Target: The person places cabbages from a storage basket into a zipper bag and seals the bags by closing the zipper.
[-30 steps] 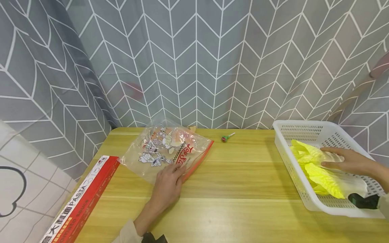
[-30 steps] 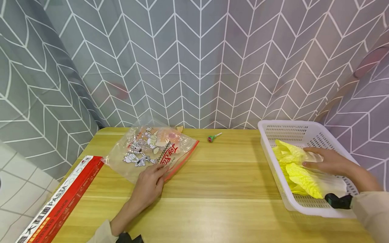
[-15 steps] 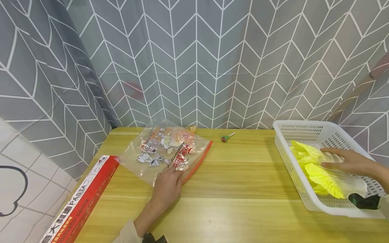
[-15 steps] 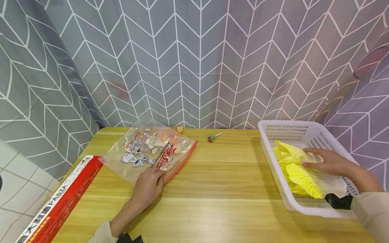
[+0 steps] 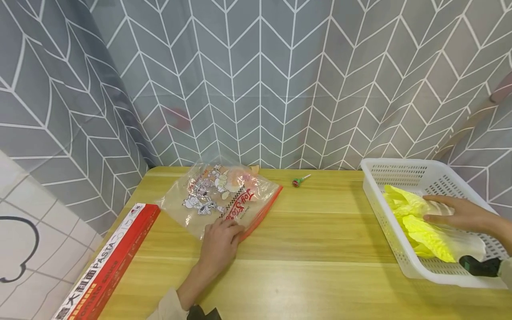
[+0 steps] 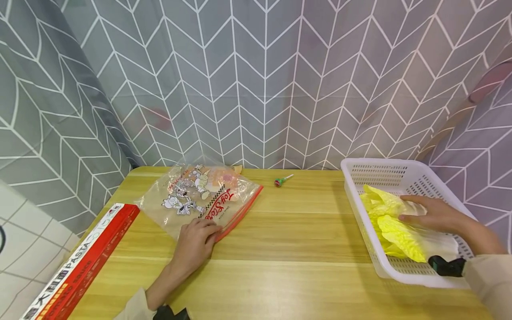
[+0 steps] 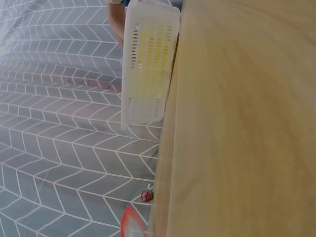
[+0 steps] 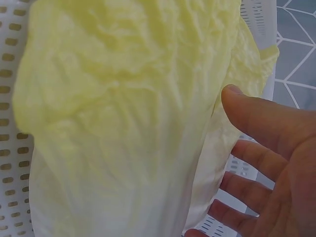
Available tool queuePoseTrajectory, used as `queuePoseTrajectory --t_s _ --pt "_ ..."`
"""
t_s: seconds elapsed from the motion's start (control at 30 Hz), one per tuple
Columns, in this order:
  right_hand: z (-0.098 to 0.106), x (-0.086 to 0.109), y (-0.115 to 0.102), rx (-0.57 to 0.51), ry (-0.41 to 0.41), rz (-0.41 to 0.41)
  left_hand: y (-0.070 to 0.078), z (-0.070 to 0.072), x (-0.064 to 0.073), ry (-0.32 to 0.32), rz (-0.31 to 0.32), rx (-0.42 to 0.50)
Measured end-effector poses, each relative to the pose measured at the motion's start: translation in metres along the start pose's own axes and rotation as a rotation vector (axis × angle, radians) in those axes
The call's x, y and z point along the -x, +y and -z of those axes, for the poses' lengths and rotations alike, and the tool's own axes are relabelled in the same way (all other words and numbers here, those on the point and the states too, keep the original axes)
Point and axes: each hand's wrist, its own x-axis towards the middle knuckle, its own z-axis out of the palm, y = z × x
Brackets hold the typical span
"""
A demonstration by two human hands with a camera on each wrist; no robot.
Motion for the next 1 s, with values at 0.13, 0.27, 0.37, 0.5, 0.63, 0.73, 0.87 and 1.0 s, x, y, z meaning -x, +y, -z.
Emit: queuePoseTrajectory --t_s 0.13,0.27,0.37,0.5,0.63,0.73,0.87,1.0 --pt "-0.001 0.0 0.0 -0.002 0.011 0.013 -0.002 0.0 -0.001 0.079 -0.045 0.019" --pt "0.0 0.001 -0.001 0.0 0.009 0.011 -0.002 -0.001 -0.004 0.175 -0.155 0.057" --pt "0.0 0.002 -0.002 0.003 0.003 0.004 -0.002 -0.003 -0.005 0.192 -0.2 0.14" --pt "0.0 0.003 -0.002 0.005 0.003 0.007 -0.003 -0.006 -0.005 0.121 -0.079 0.345" --pt "0.0 0.003 -0.002 -0.002 0.008 0.022 -0.005 -0.007 -0.003 0.022 0.091 0.421" --pt "-0.001 0.003 -0.002 -0.006 0.011 0.027 -0.007 -0.006 -0.002 -0.067 0.123 0.298" --pt "-0.002 0.003 -0.002 -0.006 0.015 0.022 -0.009 -0.003 -0.001 -0.126 0.076 0.111" --pt "-0.002 0.003 -0.002 -0.002 0.018 0.018 -0.011 0.001 -0.001 -0.045 0.023 -0.01"
